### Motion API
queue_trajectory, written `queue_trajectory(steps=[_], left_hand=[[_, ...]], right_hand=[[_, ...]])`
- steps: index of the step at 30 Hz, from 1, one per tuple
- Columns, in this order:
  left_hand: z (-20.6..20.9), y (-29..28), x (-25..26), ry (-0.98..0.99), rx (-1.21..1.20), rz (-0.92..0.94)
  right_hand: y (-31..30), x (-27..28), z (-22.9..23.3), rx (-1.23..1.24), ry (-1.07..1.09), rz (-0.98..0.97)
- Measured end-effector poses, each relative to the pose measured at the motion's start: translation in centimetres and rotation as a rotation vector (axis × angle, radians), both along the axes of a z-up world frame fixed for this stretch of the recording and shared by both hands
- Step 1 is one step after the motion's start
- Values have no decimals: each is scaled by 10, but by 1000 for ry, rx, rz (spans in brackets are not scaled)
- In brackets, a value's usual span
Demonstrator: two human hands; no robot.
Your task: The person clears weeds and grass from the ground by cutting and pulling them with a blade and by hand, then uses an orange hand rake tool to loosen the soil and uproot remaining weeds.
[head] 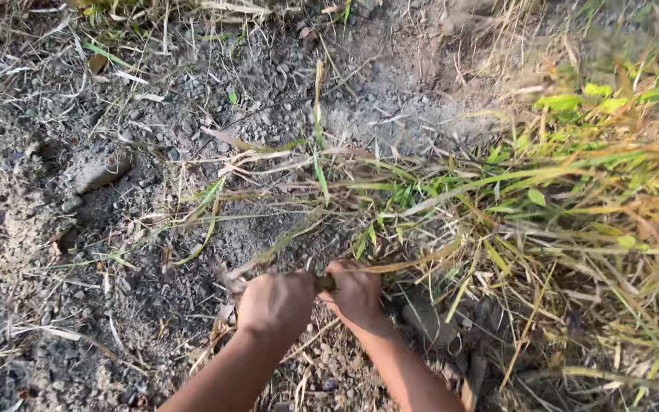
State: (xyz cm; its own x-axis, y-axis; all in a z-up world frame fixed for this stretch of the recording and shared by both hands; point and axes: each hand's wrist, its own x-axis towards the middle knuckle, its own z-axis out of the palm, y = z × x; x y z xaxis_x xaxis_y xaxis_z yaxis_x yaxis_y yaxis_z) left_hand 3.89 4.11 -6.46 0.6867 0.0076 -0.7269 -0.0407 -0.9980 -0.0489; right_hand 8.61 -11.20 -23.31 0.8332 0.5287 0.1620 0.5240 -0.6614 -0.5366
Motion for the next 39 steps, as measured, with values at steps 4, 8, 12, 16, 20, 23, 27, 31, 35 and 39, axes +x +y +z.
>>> queue_trajectory(steps=[4, 8, 12, 16, 20, 23, 27, 31, 35, 39], left_hand=[[-45, -30, -74, 205, -226, 156], [-109, -101, -136, 105, -744, 699], [-122, -116, -142, 84, -726, 842], [-106, -124, -136, 78, -640, 876], [-104, -124, -128, 139, -595, 892], [-103, -112, -118, 162, -548, 786], [-54, -88, -88, 142, -341, 160], [28, -106, -78, -512, 398, -482], [60, -57, -17, -782, 531, -712], [80, -30, 19, -742, 444, -674]], right_hand=[[-43, -8, 13, -95, 382, 534], [-68, -16, 67, -757, 534, 967], [-89, -65, 100, -314, 158, 692], [-99, -101, 125, 107, 300, -15], [-62, -95, 116, 1191, 1296, -820], [-63, -66, 72, 1743, 1577, -1163], [-53, -50, -25, 2364, 1676, -243], [-58, -1, -21, 1964, 1762, -640], [-54, 17, 69, 1871, 1434, -1273], [-65, -12, 145, 752, 1172, -794]])
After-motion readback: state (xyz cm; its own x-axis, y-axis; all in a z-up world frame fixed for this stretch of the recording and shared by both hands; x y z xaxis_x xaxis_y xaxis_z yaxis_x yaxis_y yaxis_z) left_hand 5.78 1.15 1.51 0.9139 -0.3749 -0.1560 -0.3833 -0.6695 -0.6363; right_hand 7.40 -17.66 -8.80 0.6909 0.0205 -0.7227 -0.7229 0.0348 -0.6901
